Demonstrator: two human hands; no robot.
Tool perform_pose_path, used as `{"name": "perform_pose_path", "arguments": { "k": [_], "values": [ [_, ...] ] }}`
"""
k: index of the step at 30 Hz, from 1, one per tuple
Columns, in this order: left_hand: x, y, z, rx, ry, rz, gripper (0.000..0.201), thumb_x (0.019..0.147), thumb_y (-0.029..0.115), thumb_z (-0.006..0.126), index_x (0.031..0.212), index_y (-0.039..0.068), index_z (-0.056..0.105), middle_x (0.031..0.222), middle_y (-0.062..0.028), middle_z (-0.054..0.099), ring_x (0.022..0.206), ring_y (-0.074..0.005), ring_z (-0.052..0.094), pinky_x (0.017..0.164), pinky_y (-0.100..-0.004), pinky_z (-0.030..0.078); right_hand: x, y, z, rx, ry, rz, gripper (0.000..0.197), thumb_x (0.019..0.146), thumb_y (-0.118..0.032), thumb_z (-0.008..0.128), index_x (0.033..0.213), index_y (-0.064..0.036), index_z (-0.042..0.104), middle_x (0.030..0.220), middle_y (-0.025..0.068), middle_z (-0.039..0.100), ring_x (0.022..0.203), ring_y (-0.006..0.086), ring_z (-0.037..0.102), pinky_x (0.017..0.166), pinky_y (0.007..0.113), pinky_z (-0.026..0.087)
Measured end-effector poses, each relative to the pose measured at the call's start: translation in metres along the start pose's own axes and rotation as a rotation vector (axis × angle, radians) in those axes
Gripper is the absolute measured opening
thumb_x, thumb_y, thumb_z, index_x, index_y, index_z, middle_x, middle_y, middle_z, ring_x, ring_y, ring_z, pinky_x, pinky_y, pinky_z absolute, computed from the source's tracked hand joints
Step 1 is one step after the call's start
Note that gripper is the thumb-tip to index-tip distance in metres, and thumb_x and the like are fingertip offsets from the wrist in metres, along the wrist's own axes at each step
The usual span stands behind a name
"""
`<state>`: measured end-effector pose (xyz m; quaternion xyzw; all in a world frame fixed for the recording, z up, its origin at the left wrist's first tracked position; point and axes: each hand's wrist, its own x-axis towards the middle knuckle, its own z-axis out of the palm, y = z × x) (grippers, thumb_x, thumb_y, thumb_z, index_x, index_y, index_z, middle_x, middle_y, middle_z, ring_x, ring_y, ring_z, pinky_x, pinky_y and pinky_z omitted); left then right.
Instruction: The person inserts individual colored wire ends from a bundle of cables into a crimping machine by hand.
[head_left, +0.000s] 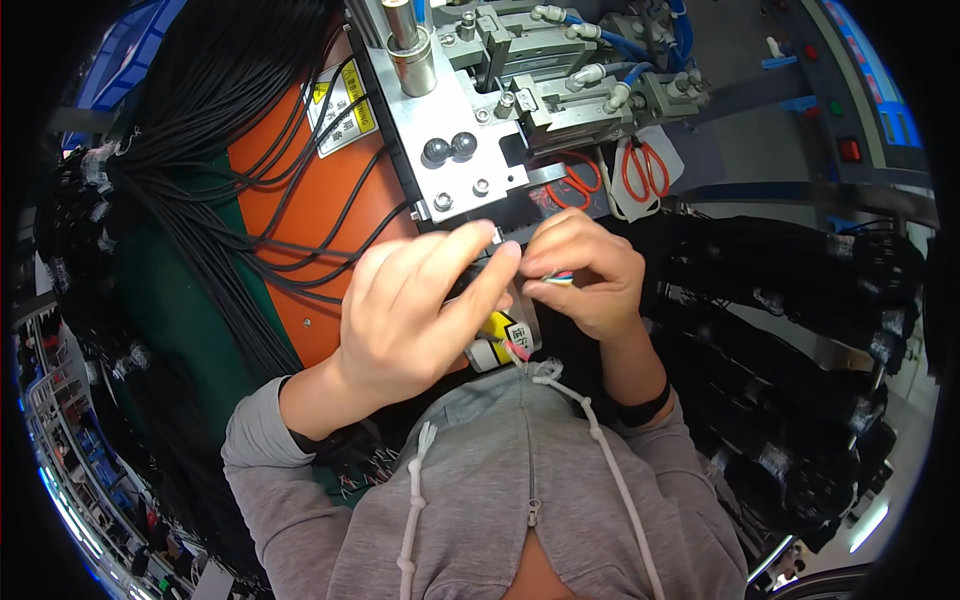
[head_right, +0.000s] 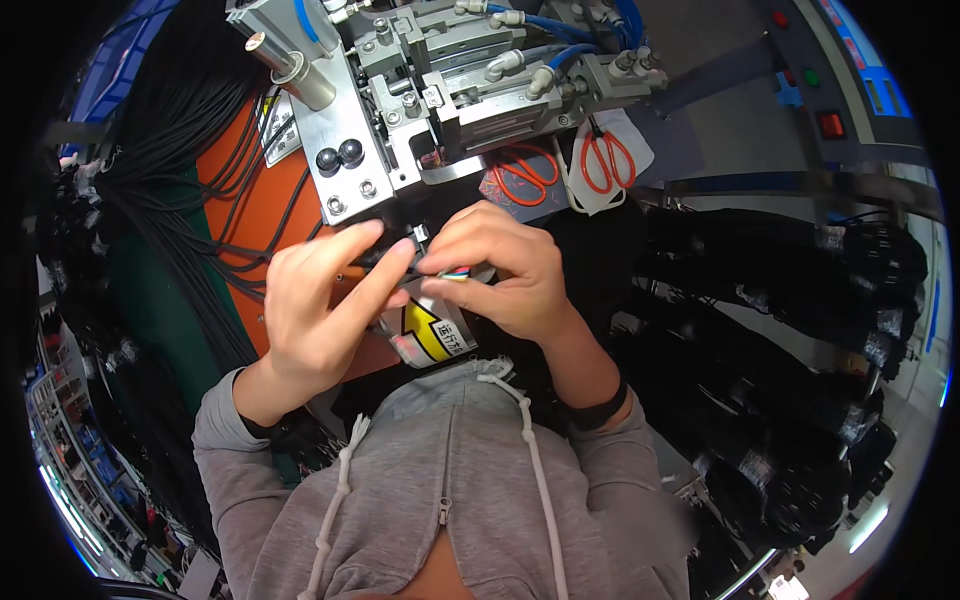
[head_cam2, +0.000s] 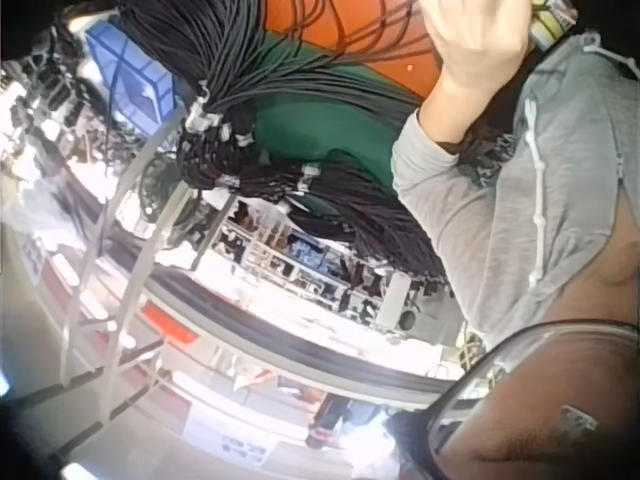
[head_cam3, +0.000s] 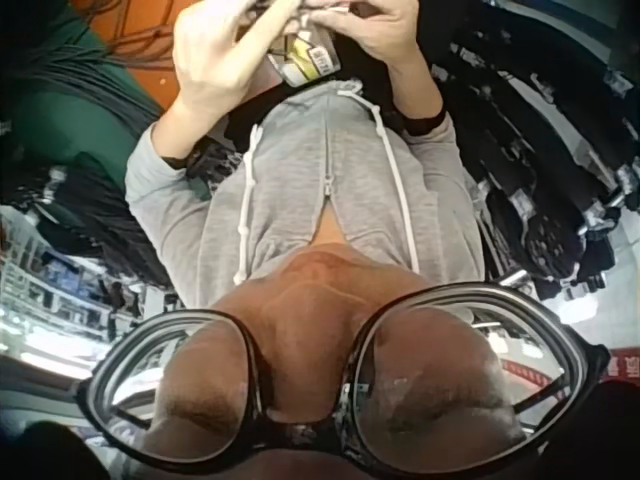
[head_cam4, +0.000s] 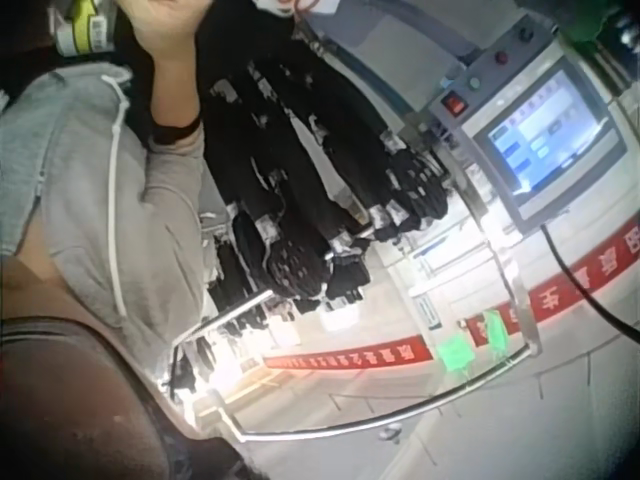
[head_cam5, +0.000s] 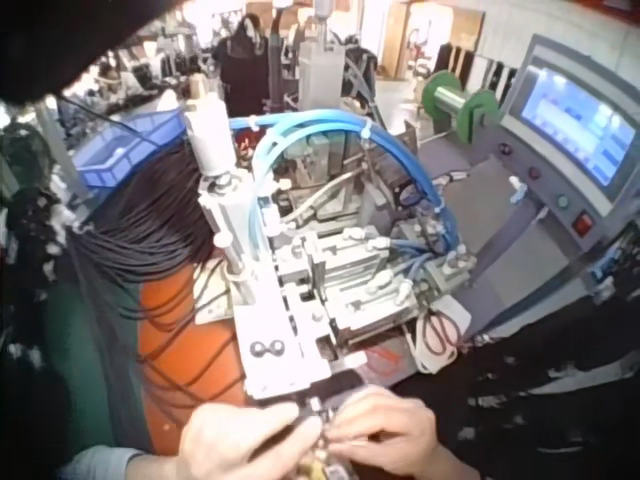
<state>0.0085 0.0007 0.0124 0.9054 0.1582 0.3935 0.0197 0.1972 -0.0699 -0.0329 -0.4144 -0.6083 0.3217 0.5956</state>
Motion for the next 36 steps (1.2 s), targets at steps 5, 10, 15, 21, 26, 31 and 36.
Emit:
{"name": "perform_pose_path", "arguments": {
  "k": [5,10,15,21,26,31,36],
  "values": [
    [-0.009,0.002,-0.004,-0.197,-0.192,-0.11,0.022,0.076,0.008,0.074,0.095,-0.001,0.071,0.087,-0.0105,0.065,0.061,-0.0197,0.06,0.052,-0.0276,0.047,0.002,-0.014,0.011,-0.069,-0.013,-0.026,0.021,0.069,0.001,0.081,0.086,0.0012,0.067,0.086,0.0123,0.068,0.078,0.0219,0.062,0.071,0.033,0.049],
    [-0.009,0.002,-0.001,-0.283,-0.076,-0.204,0.022,0.073,0.004,0.076,0.093,-0.001,0.07,0.079,-0.0107,0.063,0.062,-0.0196,0.06,0.051,-0.0284,0.046,0.003,-0.011,0.031,0.206,0.329,0.07,0.025,0.074,-0.005,0.081,0.092,0.0012,0.066,0.092,0.0118,0.066,0.082,0.0227,0.062,0.073,0.034,0.049],
    [-0.009,0.001,0.002,-0.303,-0.04,-0.207,0.02,0.072,0.005,0.076,0.089,-0.001,0.068,0.075,-0.0085,0.061,0.06,-0.02,0.059,0.047,-0.0296,0.045,0.01,-0.008,0.038,0.108,0.346,-0.094,0.021,0.076,-0.011,0.08,0.087,-0.0005,0.066,0.091,0.0098,0.066,0.082,0.0231,0.062,0.074,0.033,0.049],
    [-0.009,-0.001,0.002,-0.332,-0.031,-0.216,0.02,0.072,0.008,0.076,0.088,-0.001,0.067,0.077,-0.0073,0.06,0.058,-0.0199,0.059,0.045,-0.0298,0.044,0.011,-0.007,0.024,-0.26,0.206,-0.241,0.026,0.082,-0.022,0.076,0.088,0.0001,0.064,0.088,0.0104,0.063,0.082,0.0223,0.06,0.077,0.033,0.048],
    [-0.011,-0.002,0.005,-0.313,-0.023,-0.211,0.021,0.071,0.007,0.076,0.088,0.0,0.067,0.078,-0.0066,0.059,0.057,-0.019,0.057,0.045,-0.0297,0.043,0.011,-0.014,0.027,0.041,0.161,0.022,0.018,0.079,-0.01,0.076,0.087,0.0003,0.064,0.086,0.0098,0.063,0.08,0.0211,0.059,0.077,0.032,0.047],
    [-0.01,0.002,0.004,-0.273,-0.074,-0.235,0.021,0.07,0.008,0.074,0.088,0.001,0.067,0.076,-0.0056,0.058,0.056,-0.0166,0.055,0.045,-0.0285,0.042,0.011,-0.014,0.026,0.096,0.229,0.14,0.014,0.077,-0.004,0.074,0.083,0.0001,0.063,0.085,0.0092,0.063,0.08,0.019,0.058,0.075,0.031,0.046],
    [-0.011,-0.001,0.001,0.017,-0.115,-0.108,0.022,0.07,0.007,0.069,0.092,0.002,0.069,0.074,-0.0023,0.056,0.057,-0.012,0.054,0.044,-0.0253,0.039,0.013,-0.022,0.014,-0.446,0.085,-0.053,0.012,0.077,-0.002,0.073,0.082,0.0004,0.062,0.088,0.0089,0.063,0.081,0.0165,0.057,0.075,0.03,0.045]
  ]
}}
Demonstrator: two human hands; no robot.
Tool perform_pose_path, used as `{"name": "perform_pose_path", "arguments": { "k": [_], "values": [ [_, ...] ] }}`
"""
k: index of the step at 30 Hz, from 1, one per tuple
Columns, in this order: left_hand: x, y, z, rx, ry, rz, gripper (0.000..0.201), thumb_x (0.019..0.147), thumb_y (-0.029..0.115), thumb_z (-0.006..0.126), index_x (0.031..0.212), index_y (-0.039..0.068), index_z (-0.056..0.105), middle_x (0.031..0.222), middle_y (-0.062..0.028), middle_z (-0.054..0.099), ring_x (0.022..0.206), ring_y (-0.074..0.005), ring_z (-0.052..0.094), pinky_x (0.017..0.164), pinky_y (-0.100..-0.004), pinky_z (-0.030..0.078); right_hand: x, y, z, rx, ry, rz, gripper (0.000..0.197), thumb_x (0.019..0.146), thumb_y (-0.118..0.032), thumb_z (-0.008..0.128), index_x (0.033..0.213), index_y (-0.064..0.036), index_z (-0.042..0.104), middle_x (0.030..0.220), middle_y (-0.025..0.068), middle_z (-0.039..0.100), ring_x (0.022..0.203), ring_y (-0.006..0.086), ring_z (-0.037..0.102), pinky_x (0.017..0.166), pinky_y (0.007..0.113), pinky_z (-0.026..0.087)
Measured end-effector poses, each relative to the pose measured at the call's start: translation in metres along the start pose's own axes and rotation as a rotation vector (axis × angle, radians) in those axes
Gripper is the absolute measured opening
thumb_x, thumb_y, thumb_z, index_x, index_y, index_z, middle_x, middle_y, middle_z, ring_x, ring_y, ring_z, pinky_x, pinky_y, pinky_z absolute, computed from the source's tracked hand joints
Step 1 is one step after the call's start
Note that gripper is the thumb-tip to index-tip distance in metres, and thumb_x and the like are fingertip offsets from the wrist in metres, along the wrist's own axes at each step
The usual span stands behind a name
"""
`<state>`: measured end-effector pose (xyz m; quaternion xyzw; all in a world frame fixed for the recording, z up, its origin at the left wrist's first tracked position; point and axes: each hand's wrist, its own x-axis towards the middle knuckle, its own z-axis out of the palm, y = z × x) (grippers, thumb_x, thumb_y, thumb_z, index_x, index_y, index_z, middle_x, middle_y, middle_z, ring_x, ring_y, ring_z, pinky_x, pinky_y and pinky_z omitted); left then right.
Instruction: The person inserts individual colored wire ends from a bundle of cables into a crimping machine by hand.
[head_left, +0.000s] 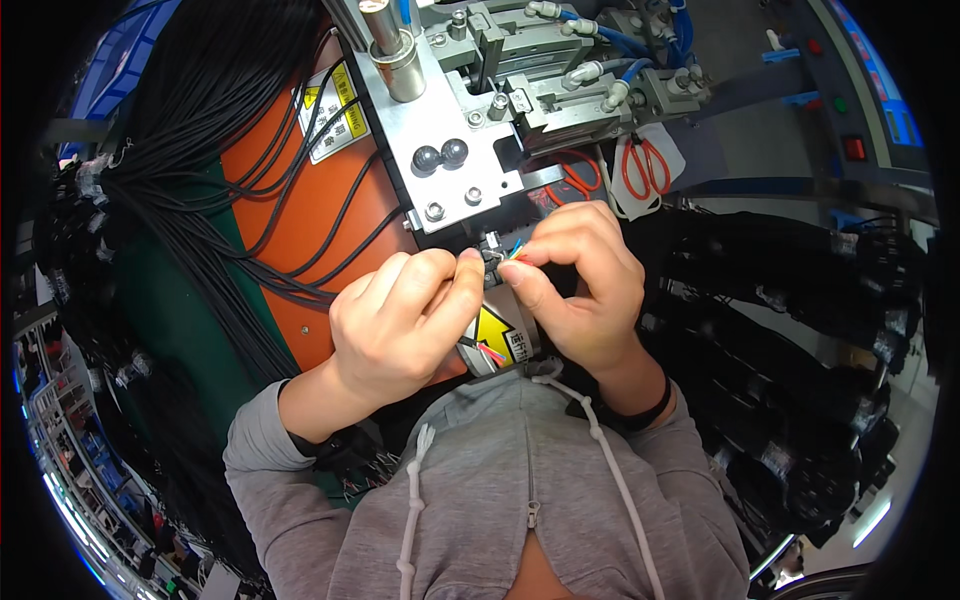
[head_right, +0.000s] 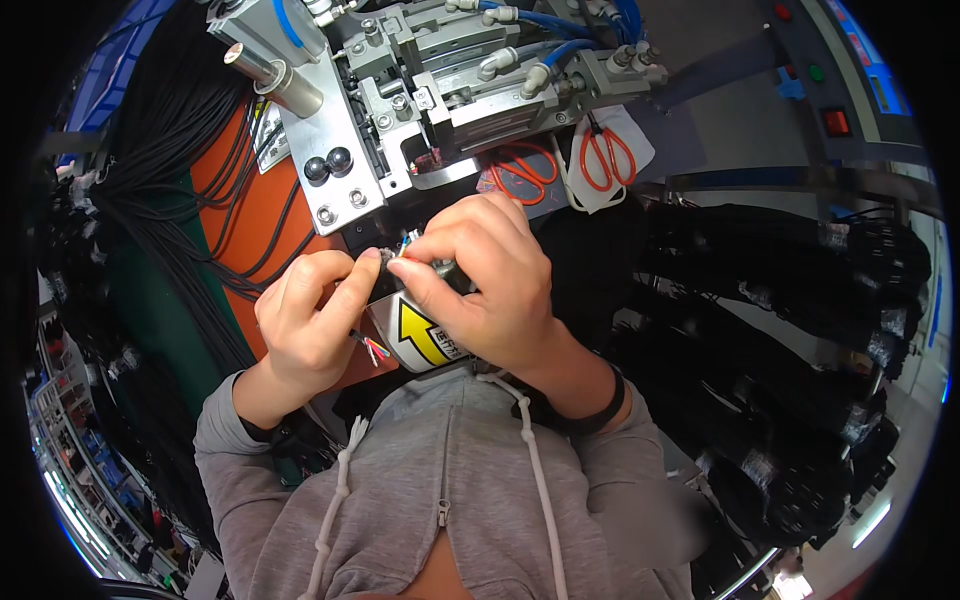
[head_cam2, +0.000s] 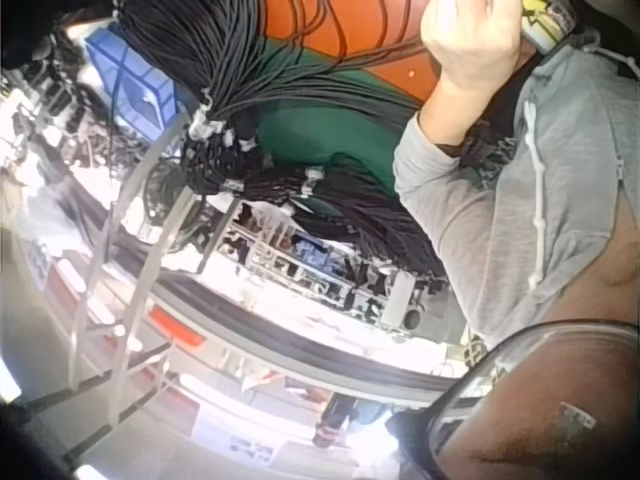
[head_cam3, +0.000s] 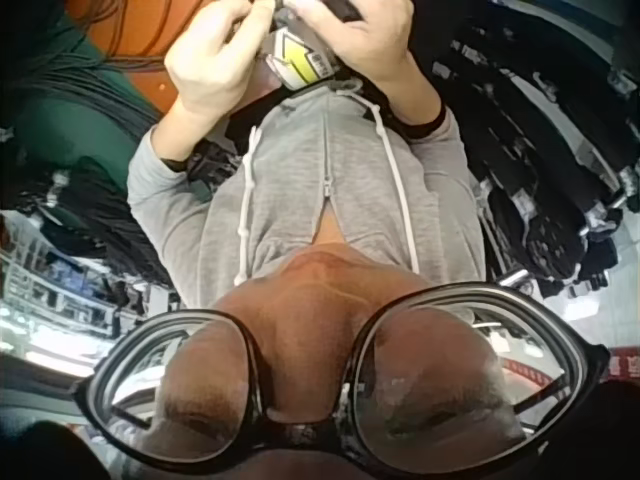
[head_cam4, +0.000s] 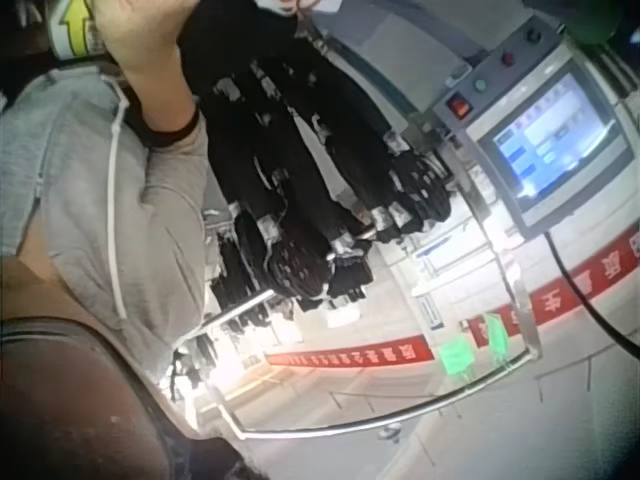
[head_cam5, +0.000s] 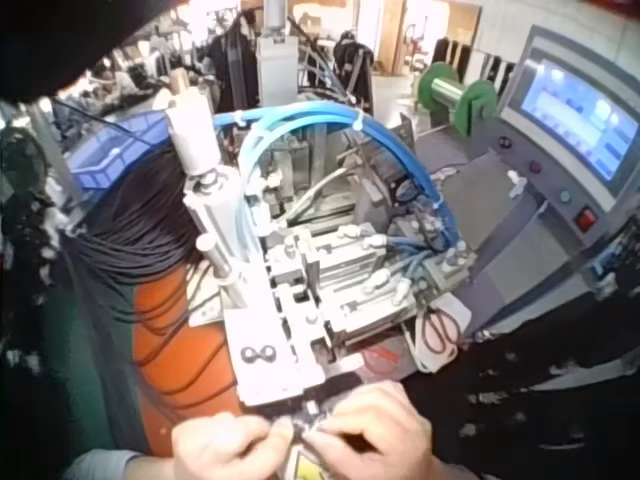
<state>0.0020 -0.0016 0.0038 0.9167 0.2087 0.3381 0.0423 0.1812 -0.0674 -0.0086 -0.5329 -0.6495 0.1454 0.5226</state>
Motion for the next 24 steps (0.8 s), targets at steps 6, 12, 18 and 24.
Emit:
{"name": "perform_pose_path", "arguments": {
  "k": [6,12,18,24],
  "values": [
    [-0.003,0.003,0.001,-0.01,-0.079,0.007,0.039,0.062,0.008,0.067,0.101,0.005,0.073,0.077,-0.002,0.056,0.058,-0.0129,0.054,0.046,-0.0251,0.041,-0.002,0.015,-0.013,0.315,-0.23,0.396,0.01,0.078,-0.001,0.071,0.081,0.0008,0.061,0.081,0.0083,0.062,0.077,0.0187,0.057,0.073,0.03,0.045],
    [-0.005,0.009,0.006,0.076,-0.264,0.004,0.043,0.065,0.009,0.067,0.107,0.009,0.071,0.073,-0.0001,0.047,0.058,-0.0106,0.049,0.046,-0.0249,0.039,-0.007,0.028,0.003,-0.009,-0.07,0.189,0.008,0.077,0.0,0.069,0.077,0.0,0.061,0.073,0.0073,0.059,0.071,0.0213,0.057,0.068,0.032,0.045],
    [-0.01,0.01,0.009,0.191,-0.29,-0.033,0.041,0.068,0.012,0.063,0.109,0.008,0.069,0.078,0.0015,0.045,0.059,-0.0094,0.044,0.045,-0.0214,0.036,-0.007,0.024,0.016,-0.164,-0.074,0.139,0.008,0.074,0.002,0.068,0.074,-0.0001,0.061,0.072,0.0078,0.059,0.069,0.0229,0.056,0.066,0.033,0.045],
    [-0.004,0.013,0.009,0.147,-0.277,-0.09,0.045,0.066,0.005,0.066,0.11,0.009,0.07,0.073,-0.0016,0.041,0.056,-0.011,0.048,0.047,-0.0256,0.04,-0.013,0.035,0.024,-0.118,0.026,0.091,0.007,0.074,0.002,0.066,0.076,-0.0003,0.059,0.071,0.007,0.057,0.068,0.021,0.056,0.065,0.03,0.043]
  ]
}}
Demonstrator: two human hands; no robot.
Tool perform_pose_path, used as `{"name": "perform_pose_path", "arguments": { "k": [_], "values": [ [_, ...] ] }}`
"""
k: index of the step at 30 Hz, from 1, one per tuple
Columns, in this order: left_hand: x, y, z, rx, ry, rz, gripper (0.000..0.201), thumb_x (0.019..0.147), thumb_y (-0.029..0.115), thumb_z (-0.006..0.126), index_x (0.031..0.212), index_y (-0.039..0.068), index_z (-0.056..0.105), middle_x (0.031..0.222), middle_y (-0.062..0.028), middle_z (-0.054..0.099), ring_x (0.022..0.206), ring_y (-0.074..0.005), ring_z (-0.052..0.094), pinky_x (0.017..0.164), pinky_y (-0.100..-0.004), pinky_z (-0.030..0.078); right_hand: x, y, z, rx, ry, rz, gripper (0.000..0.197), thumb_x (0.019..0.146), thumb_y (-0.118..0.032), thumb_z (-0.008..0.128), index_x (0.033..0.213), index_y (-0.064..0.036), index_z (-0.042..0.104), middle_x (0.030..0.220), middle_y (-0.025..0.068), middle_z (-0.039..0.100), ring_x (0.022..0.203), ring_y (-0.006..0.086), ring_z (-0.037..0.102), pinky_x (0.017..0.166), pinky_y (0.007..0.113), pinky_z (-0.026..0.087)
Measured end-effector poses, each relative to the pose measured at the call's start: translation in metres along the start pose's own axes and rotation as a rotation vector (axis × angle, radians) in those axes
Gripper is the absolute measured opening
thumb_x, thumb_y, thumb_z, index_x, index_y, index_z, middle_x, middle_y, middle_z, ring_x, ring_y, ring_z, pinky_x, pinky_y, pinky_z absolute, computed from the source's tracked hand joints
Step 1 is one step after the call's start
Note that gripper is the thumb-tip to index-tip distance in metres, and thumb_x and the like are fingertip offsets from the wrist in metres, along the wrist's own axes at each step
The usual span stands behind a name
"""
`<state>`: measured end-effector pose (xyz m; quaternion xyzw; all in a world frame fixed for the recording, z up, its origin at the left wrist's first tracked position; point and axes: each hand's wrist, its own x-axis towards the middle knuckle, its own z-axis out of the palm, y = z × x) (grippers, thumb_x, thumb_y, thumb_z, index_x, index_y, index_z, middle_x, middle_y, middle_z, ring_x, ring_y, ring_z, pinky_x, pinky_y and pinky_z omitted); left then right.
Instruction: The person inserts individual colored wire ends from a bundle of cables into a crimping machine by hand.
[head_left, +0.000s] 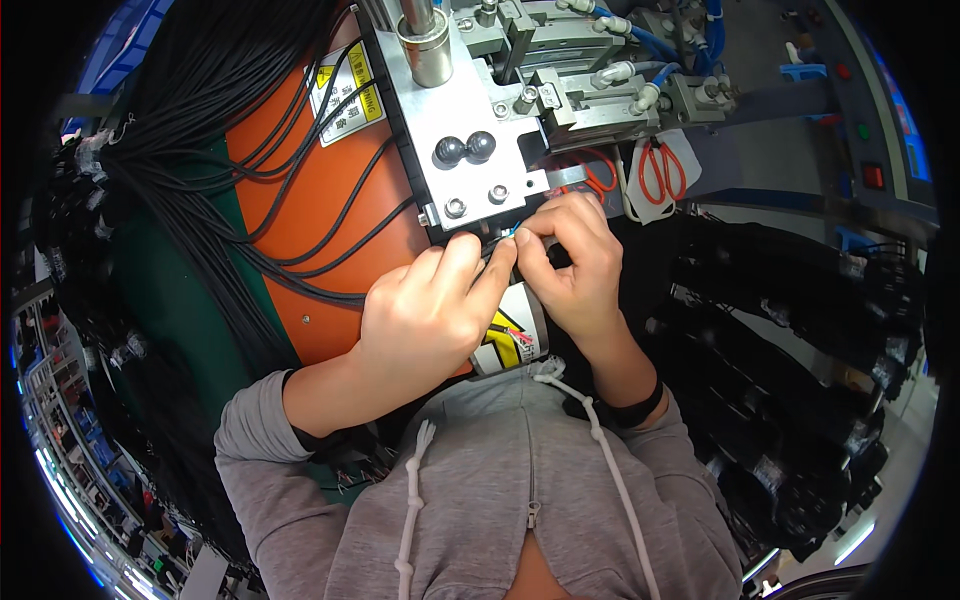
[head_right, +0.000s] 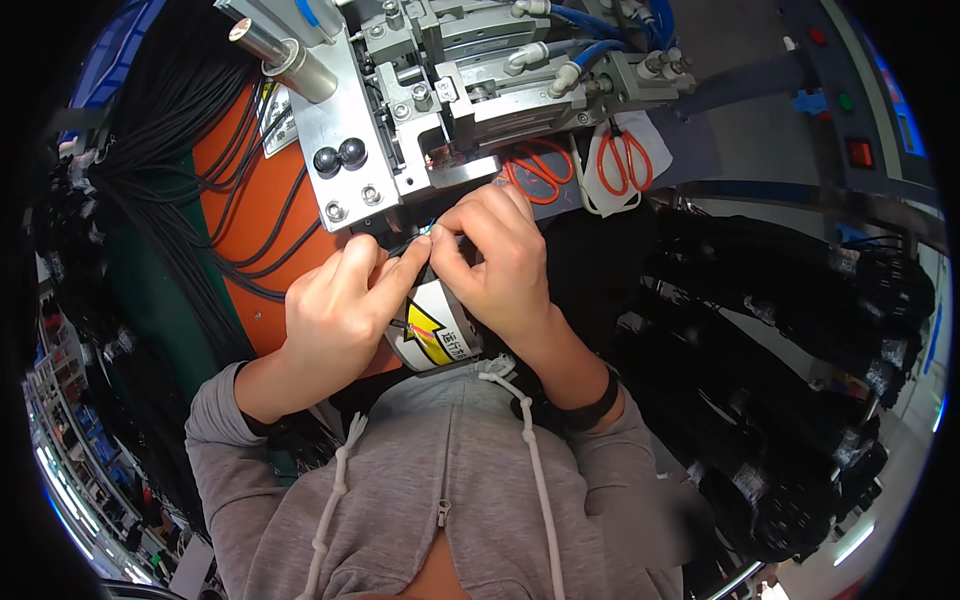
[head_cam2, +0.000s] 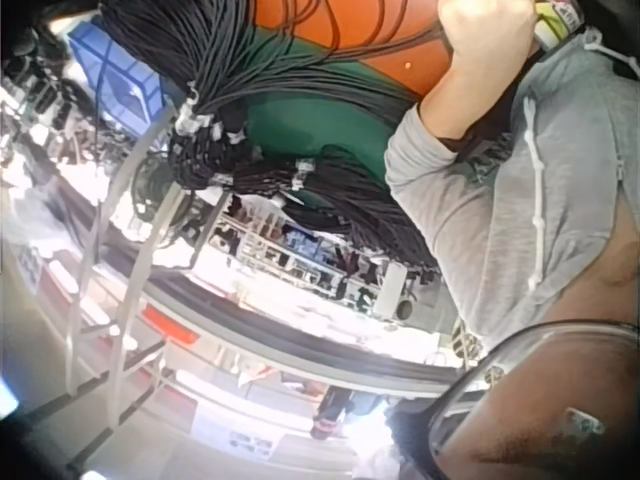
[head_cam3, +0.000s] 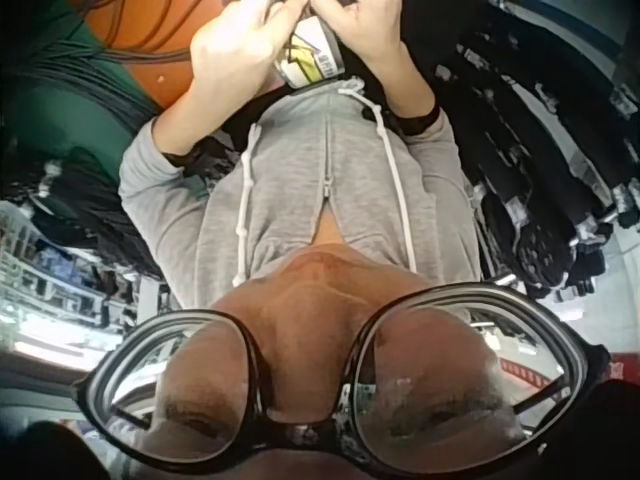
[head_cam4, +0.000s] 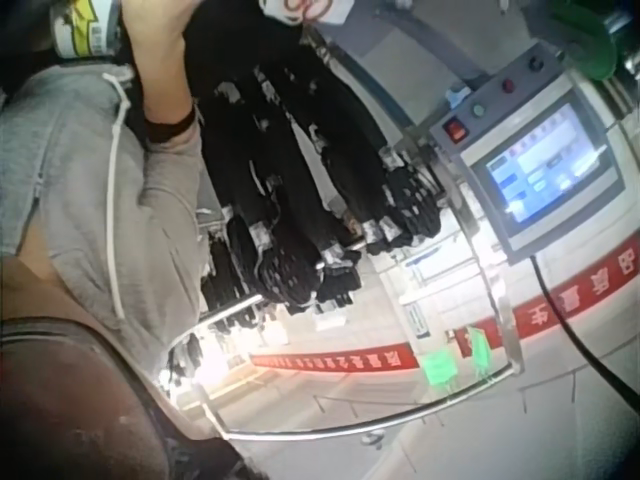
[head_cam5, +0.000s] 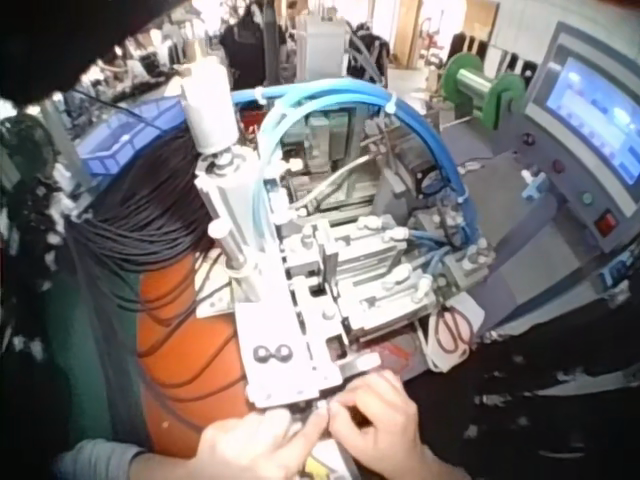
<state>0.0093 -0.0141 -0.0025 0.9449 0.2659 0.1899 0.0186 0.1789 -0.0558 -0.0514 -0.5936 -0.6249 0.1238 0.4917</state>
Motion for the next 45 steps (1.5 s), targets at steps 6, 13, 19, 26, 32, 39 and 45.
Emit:
{"name": "perform_pose_path", "arguments": {
  "k": [6,13,19,26,32,39,45],
  "values": [
    [0.001,-0.005,0.006,-0.067,0.048,-0.006,0.04,0.065,0.004,0.065,0.105,0.009,0.07,0.075,-0.0022,0.049,0.056,-0.0124,0.052,0.048,-0.0267,0.042,-0.011,0.009,0.003,0.364,-0.098,0.467,0.006,0.079,0.0,0.063,0.078,-0.0003,0.058,0.073,0.0046,0.057,0.07,0.0138,0.054,0.065,0.026,0.041],
    [0.002,-0.01,0.008,-0.154,0.14,-0.021,0.03,0.067,0.006,0.066,0.097,0.007,0.07,0.078,-0.002,0.055,0.06,-0.0143,0.058,0.051,-0.0272,0.044,-0.006,-0.005,0.01,0.219,0.069,0.29,0.009,0.082,-0.006,0.066,0.082,-0.0012,0.058,0.075,0.0056,0.058,0.07,0.0119,0.054,0.066,0.027,0.044],
    [-0.01,0.002,-0.012,0.064,-0.079,-0.079,0.024,0.069,0.009,0.067,0.092,0.005,0.068,0.078,-0.0003,0.055,0.066,-0.0113,0.058,0.053,-0.0256,0.044,-0.01,0.004,0.006,0.487,-0.011,0.502,0.01,0.081,0.0,0.067,0.089,-0.0009,0.061,0.08,0.0037,0.06,0.076,0.0104,0.056,0.071,0.023,0.044],
    [0.0,-0.006,-0.017,0.04,0.022,-0.088,0.024,0.069,0.009,0.069,0.093,0.004,0.069,0.076,-0.0009,0.054,0.061,-0.0127,0.056,0.051,-0.0252,0.043,0.013,-0.01,-0.023,0.417,-0.29,-0.231,0.015,0.072,0.0,0.076,0.084,-0.001,0.067,0.084,0.0087,0.067,0.078,0.0189,0.062,0.07,0.029,0.048],
    [0.003,-0.007,-0.015,-0.295,0.309,0.095,0.021,0.071,0.006,0.074,0.091,0.001,0.069,0.073,-0.0035,0.059,0.056,-0.0151,0.056,0.047,-0.0261,0.043,0.005,-0.017,-0.033,0.446,-0.168,-0.095,0.018,0.071,0.001,0.079,0.086,-0.0008,0.068,0.086,0.0098,0.068,0.08,0.0218,0.063,0.07,0.033,0.05],
    [0.002,-0.011,-0.007,-0.341,0.37,0.076,0.02,0.072,0.008,0.072,0.091,0.003,0.068,0.073,-0.0031,0.061,0.055,-0.0146,0.057,0.046,-0.0261,0.041,0.004,-0.036,-0.005,0.982,0.14,0.16,0.028,0.072,-0.001,0.081,0.096,0.0019,0.067,0.093,0.0112,0.067,0.082,0.0199,0.064,0.073,0.03,0.05],
    [0.004,-0.015,-0.005,-0.339,0.433,0.111,0.021,0.073,0.01,0.071,0.092,0.003,0.068,0.075,-0.003,0.06,0.057,-0.0147,0.057,0.046,-0.0263,0.042,0.008,-0.033,-0.007,0.869,0.036,0.121,0.019,0.076,-0.003,0.079,0.088,0.0005,0.064,0.089,0.01,0.063,0.082,0.0219,0.059,0.074,0.031,0.048]
  ]
}}
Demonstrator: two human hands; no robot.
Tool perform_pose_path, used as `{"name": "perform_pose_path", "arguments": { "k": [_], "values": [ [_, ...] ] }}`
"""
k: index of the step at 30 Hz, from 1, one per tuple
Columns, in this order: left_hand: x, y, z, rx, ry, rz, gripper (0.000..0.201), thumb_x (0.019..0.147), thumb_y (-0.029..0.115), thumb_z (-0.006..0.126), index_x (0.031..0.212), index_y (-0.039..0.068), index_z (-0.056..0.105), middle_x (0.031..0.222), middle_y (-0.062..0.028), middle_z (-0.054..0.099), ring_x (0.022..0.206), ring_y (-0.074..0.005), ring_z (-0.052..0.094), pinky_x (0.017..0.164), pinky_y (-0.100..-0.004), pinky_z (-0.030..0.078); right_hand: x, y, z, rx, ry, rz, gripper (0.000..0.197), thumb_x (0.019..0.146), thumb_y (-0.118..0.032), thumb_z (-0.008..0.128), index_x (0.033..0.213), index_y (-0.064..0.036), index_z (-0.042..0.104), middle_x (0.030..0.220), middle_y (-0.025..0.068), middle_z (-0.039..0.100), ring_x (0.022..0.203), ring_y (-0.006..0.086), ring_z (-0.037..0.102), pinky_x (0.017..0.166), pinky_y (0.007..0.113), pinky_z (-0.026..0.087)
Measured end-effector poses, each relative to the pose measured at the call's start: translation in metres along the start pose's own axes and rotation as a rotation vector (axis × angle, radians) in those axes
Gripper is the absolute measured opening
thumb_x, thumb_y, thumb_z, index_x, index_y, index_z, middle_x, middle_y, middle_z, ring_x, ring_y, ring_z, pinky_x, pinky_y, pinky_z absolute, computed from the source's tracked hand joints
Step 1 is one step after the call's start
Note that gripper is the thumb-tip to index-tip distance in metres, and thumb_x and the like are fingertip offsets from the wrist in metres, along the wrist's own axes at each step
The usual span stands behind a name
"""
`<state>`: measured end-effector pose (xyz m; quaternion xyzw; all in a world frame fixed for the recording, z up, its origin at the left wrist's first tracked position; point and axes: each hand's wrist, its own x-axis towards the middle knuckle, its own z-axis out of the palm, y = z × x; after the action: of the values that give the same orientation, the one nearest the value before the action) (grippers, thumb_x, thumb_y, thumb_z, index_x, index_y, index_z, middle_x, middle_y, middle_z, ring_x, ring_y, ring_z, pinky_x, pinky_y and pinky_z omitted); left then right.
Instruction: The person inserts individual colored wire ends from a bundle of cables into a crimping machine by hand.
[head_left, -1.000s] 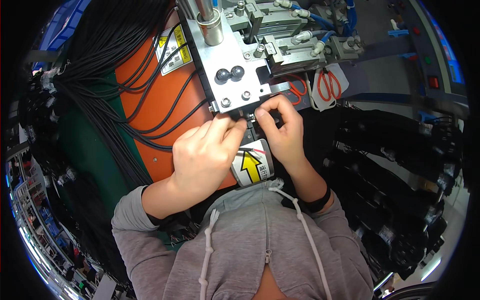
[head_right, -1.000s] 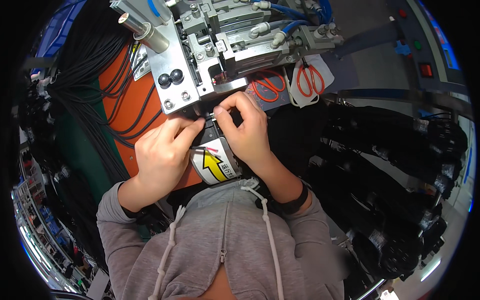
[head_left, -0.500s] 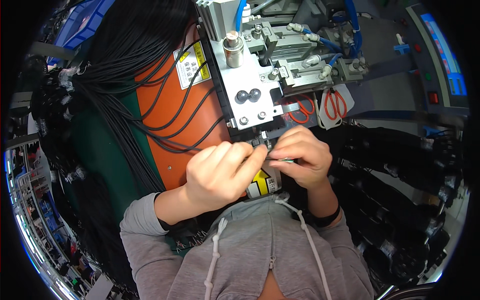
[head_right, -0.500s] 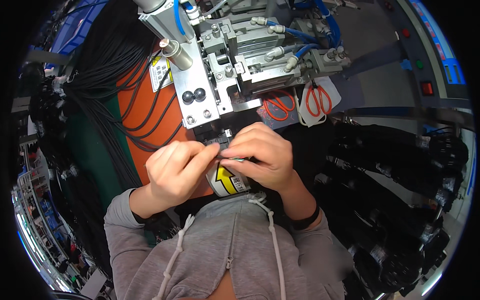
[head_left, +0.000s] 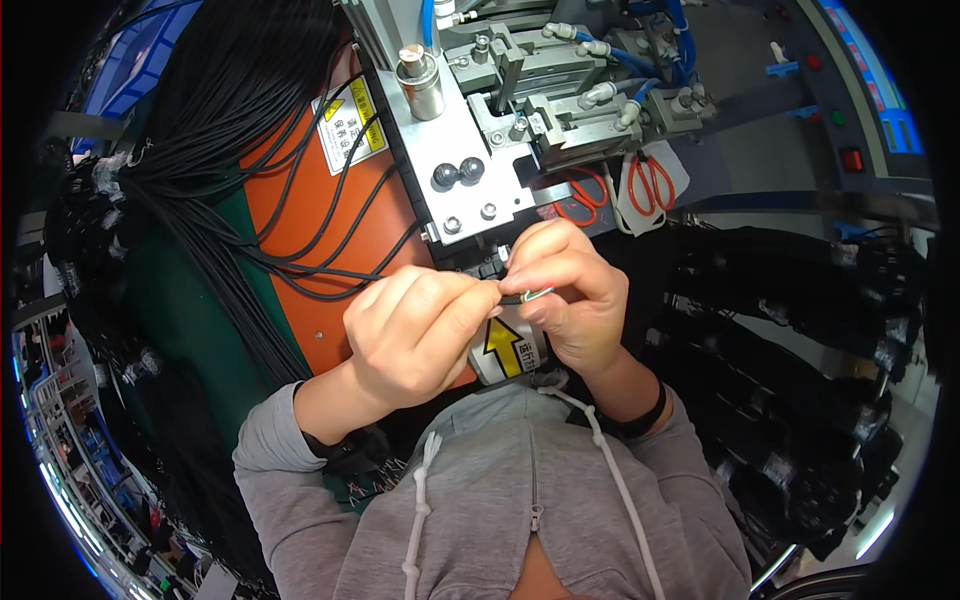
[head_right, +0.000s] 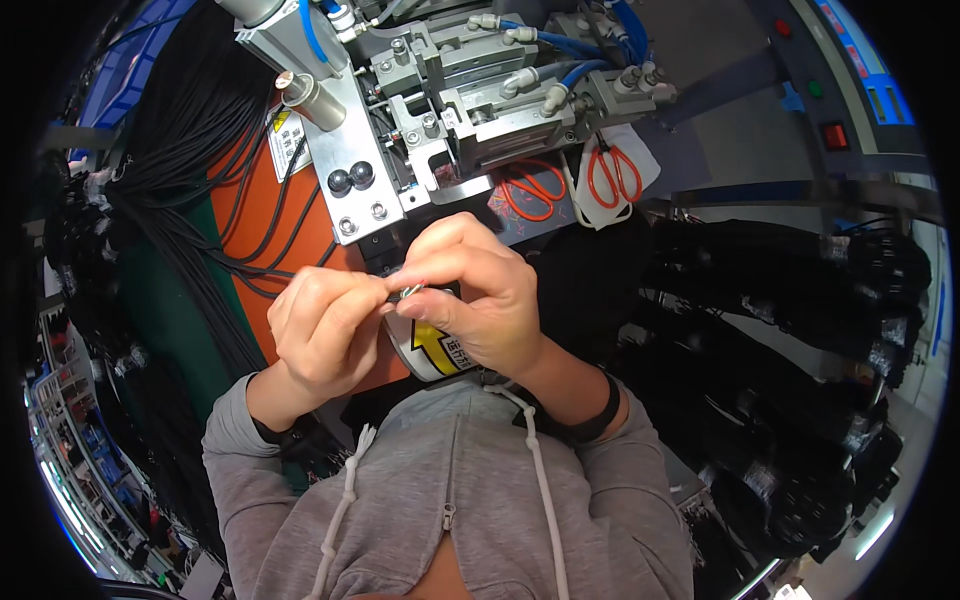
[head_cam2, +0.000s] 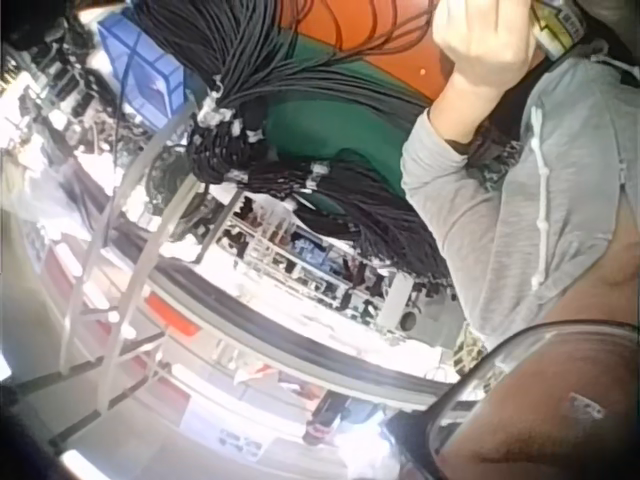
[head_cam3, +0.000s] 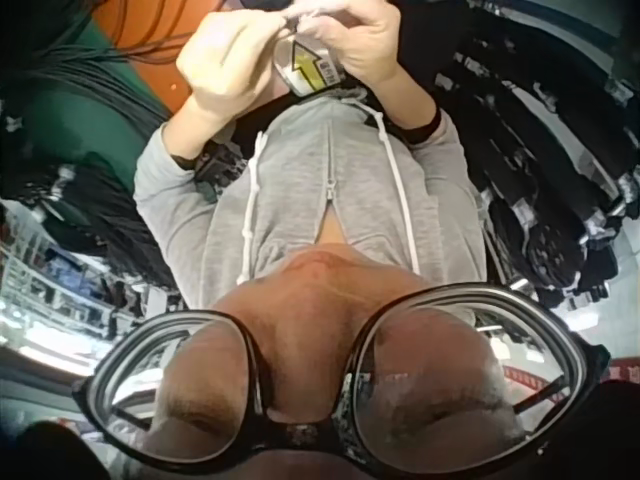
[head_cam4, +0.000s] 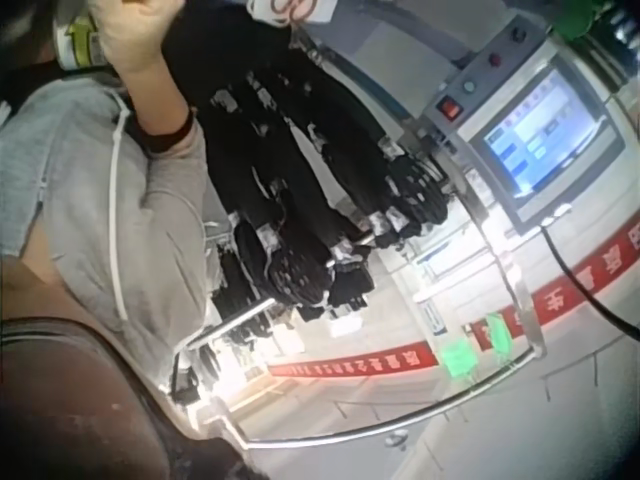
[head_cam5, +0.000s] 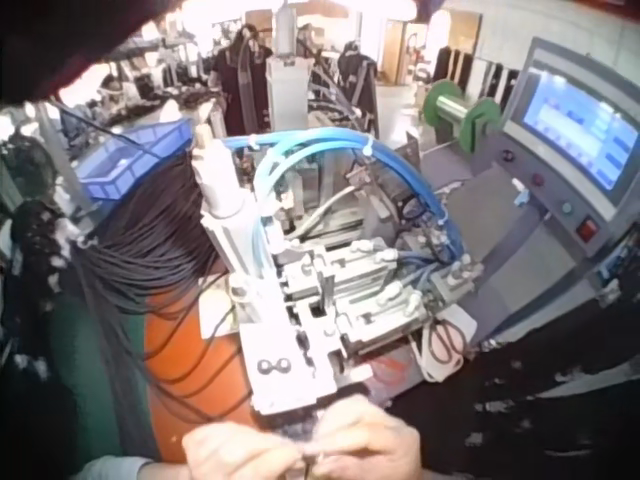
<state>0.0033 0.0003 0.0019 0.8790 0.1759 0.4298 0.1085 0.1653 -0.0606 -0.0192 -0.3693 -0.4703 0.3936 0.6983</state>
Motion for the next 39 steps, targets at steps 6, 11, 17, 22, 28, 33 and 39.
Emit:
{"name": "perform_pose_path", "arguments": {
  "k": [6,11,17,22,28,33,39],
  "values": [
    [-0.002,0.003,0.001,-0.005,-0.098,-0.053,0.02,0.073,0.01,0.071,0.09,0.003,0.066,0.076,-0.0043,0.058,0.059,-0.0167,0.058,0.047,-0.0281,0.043,0.001,-0.003,-0.007,-0.166,-0.014,-0.013,0.017,0.072,0.001,0.079,0.084,0.0007,0.067,0.085,0.0089,0.064,0.08,0.0171,0.06,0.073,0.027,0.047],
    [-0.001,0.002,0.002,-0.068,-0.108,-0.089,0.019,0.072,0.009,0.072,0.089,0.003,0.065,0.076,-0.0045,0.057,0.059,-0.018,0.058,0.048,-0.0294,0.045,0.007,-0.01,-0.014,-0.289,-0.081,-0.004,0.02,0.072,0.001,0.079,0.084,-0.0008,0.064,0.083,0.0087,0.062,0.08,0.0202,0.058,0.072,0.031,0.047],
    [0.0,0.0,0.002,-0.171,-0.111,-0.091,0.022,0.07,-0.001,0.073,0.091,0.001,0.064,0.077,-0.0067,0.057,0.059,-0.0188,0.057,0.047,-0.0292,0.044,0.006,-0.007,-0.014,-0.131,-0.087,0.007,0.021,0.07,0.004,0.079,0.082,-0.0009,0.063,0.081,0.0079,0.062,0.078,0.0192,0.058,0.071,0.03,0.047],
    [-0.002,0.0,0.0,-0.125,-0.135,-0.1,0.024,0.068,-0.002,0.073,0.091,0.001,0.065,0.077,-0.0065,0.058,0.059,-0.0182,0.057,0.047,-0.0287,0.045,0.006,-0.017,-0.009,-0.637,-0.08,-0.296,0.021,0.07,0.004,0.079,0.081,-0.0011,0.063,0.081,0.0082,0.062,0.078,0.0181,0.058,0.07,0.029,0.046],
    [-0.001,-0.001,-0.003,-0.062,-0.17,-0.092,0.027,0.065,-0.008,0.073,0.09,0.0,0.065,0.077,-0.007,0.057,0.059,-0.018,0.057,0.047,-0.0285,0.044,0.006,-0.019,-0.018,-0.481,-0.097,0.073,0.021,0.069,0.006,0.078,0.081,-0.0016,0.063,0.08,0.0083,0.061,0.077,0.0166,0.057,0.069,0.028,0.046],
    [-0.003,-0.002,0.004,-0.171,-0.14,-0.122,0.025,0.065,-0.004,0.071,0.09,0.001,0.067,0.076,-0.0055,0.057,0.059,-0.0172,0.057,0.048,-0.0282,0.045,0.004,-0.015,-0.015,-0.204,-0.02,0.147,0.02,0.066,0.002,0.08,0.077,-0.002,0.064,0.079,0.0073,0.063,0.074,0.0167,0.059,0.068,0.029,0.045],
    [-0.004,-0.004,0.004,-0.055,-0.134,-0.098,0.025,0.067,0.005,0.067,0.092,0.004,0.069,0.073,-0.0018,0.057,0.059,-0.0147,0.056,0.048,-0.027,0.044,0.007,-0.017,-0.012,-0.724,-0.092,-0.274,0.018,0.072,0.003,0.076,0.078,-0.0017,0.06,0.08,0.0069,0.059,0.075,0.0164,0.055,0.07,0.03,0.044]
  ]
}}
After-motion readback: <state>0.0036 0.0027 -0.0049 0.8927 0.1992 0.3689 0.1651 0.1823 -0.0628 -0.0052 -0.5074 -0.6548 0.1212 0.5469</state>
